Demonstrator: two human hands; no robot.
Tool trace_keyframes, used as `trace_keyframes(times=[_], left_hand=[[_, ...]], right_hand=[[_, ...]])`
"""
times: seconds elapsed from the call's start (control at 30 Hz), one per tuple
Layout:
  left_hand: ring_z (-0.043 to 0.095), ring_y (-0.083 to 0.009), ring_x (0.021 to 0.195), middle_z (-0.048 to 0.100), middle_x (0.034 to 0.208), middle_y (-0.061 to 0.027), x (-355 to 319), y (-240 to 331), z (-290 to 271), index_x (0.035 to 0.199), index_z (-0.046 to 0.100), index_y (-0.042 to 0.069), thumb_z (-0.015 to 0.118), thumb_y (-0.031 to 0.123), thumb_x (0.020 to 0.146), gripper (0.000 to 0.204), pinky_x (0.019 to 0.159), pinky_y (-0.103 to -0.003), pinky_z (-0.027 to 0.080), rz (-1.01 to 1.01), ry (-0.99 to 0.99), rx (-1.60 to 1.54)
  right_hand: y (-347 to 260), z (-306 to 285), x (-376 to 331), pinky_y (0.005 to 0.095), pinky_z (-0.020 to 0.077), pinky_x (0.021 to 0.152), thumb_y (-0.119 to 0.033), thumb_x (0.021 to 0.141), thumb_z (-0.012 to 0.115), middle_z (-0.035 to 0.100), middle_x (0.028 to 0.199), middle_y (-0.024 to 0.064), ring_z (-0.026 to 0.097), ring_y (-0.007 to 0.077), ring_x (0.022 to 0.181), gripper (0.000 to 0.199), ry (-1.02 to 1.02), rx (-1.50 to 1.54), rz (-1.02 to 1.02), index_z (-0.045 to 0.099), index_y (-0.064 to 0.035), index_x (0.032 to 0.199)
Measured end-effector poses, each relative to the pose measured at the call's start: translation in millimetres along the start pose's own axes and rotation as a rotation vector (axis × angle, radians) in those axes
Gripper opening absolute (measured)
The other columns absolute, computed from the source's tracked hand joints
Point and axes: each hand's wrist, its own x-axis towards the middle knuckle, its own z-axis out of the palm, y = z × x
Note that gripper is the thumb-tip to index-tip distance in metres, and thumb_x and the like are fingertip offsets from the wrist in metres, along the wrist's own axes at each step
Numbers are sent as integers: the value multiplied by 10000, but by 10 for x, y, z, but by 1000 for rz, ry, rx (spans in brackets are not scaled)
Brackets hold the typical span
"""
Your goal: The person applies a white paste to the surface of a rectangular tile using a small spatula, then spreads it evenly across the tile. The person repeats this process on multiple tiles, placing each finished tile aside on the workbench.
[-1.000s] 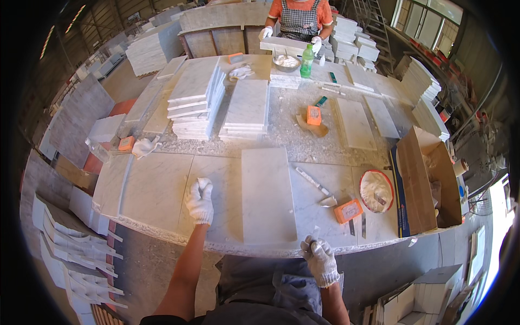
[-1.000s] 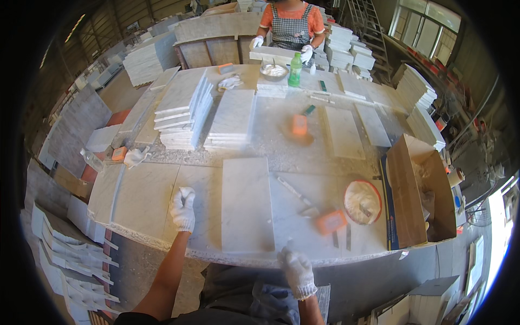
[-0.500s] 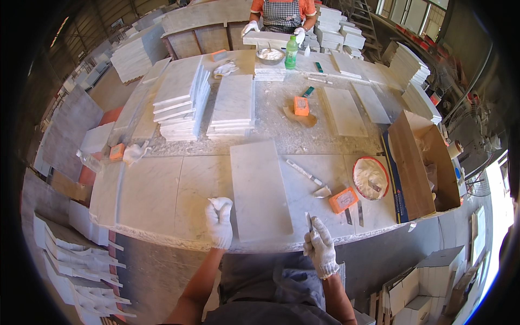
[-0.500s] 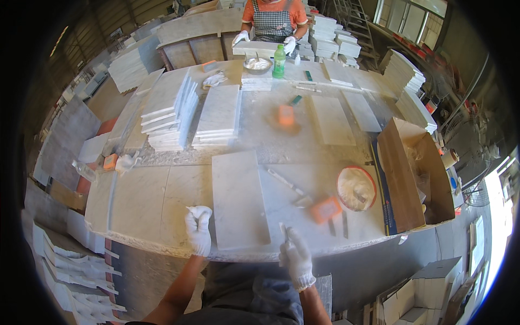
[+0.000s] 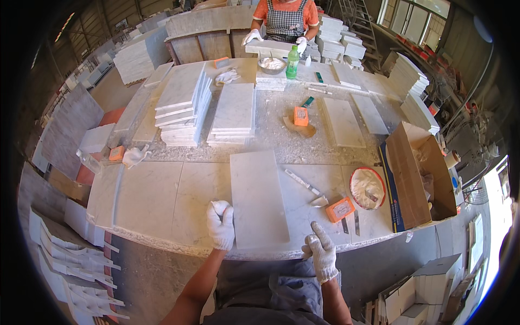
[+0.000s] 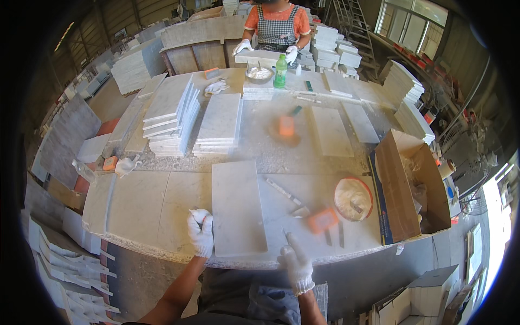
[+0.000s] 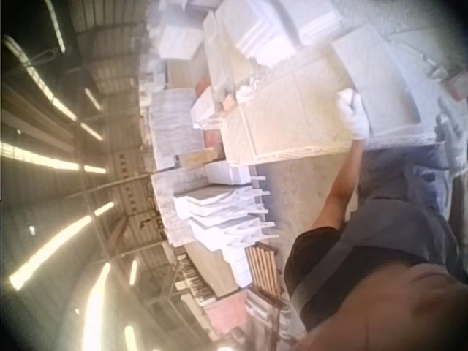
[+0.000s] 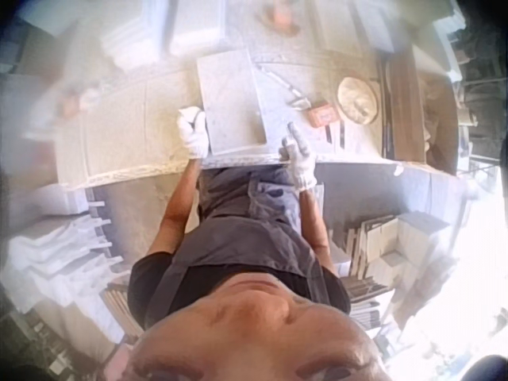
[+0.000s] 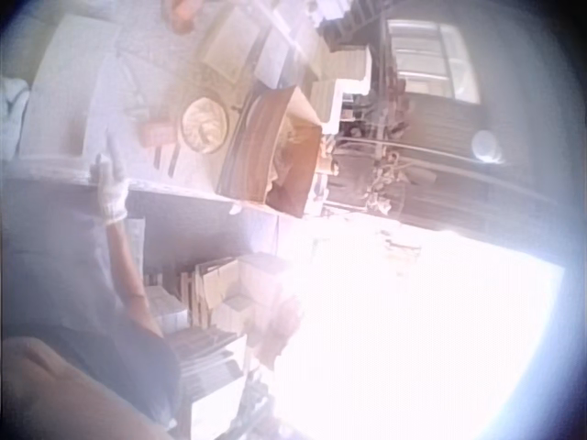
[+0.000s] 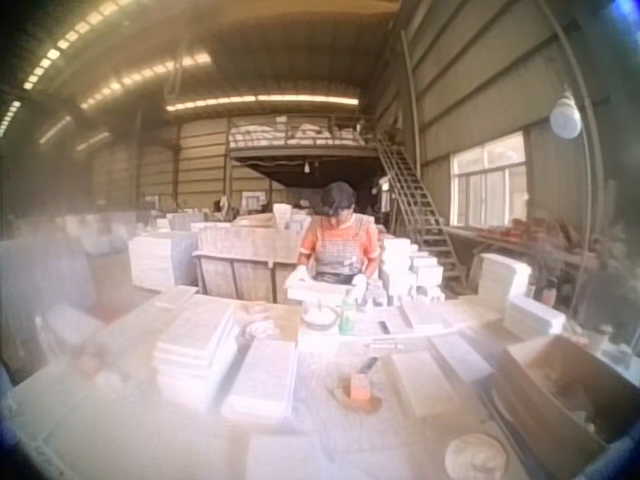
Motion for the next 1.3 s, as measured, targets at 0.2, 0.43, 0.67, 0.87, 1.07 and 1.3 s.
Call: trace_keyframes(times=[0.2,0.43,0.67,0.87,1.07,1.3], left_hand=[[593,-130,898,652,977,-17,-32,30,12,1092,607,45,698,16,1000,133,885,-309,511,-22,-10,-28],[580,-108,927,645,987,-2,-12,90,21,1114,606,37,678,18,1018,121,908,-287,502,-39,-76,-47],[569,-102,929,622,986,8,-6,95,36,1109,609,47,692,40,1017,124,909,-278,494,-37,-71,-116],[571,-89,929,628,999,11,-11,105,24,1114,613,47,667,34,1035,97,914,-272,495,-124,-86,-78],[578,-86,940,643,1017,2,-32,121,39,1146,612,36,663,37,1041,117,929,-274,502,-96,-57,-63],[606,-106,994,683,1079,-13,-36,11,31,1255,601,15,684,62,1035,240,973,-293,504,-83,-46,-13]], right_hand=[[-535,51,-31,248,514,581,-17,1052,544,595,937,23,554,91,676,529,257,-157,-561,501,-5,1579],[-736,-8,-8,257,523,609,-38,1022,566,628,974,52,581,94,710,514,213,-214,-575,547,11,1533],[-105,28,9,363,586,728,-76,935,688,741,996,190,733,249,776,411,-56,-564,-90,735,-88,1343],[-51,94,144,362,553,663,-129,991,701,705,906,140,692,223,706,373,-64,-818,-391,717,-79,1360],[-161,271,294,455,547,747,-218,985,691,700,894,184,703,377,833,353,-96,-1026,-463,736,-141,1326],[-79,294,344,447,568,685,-244,971,711,703,882,131,707,341,780,357,-80,-1064,-506,740,-239,1328]])
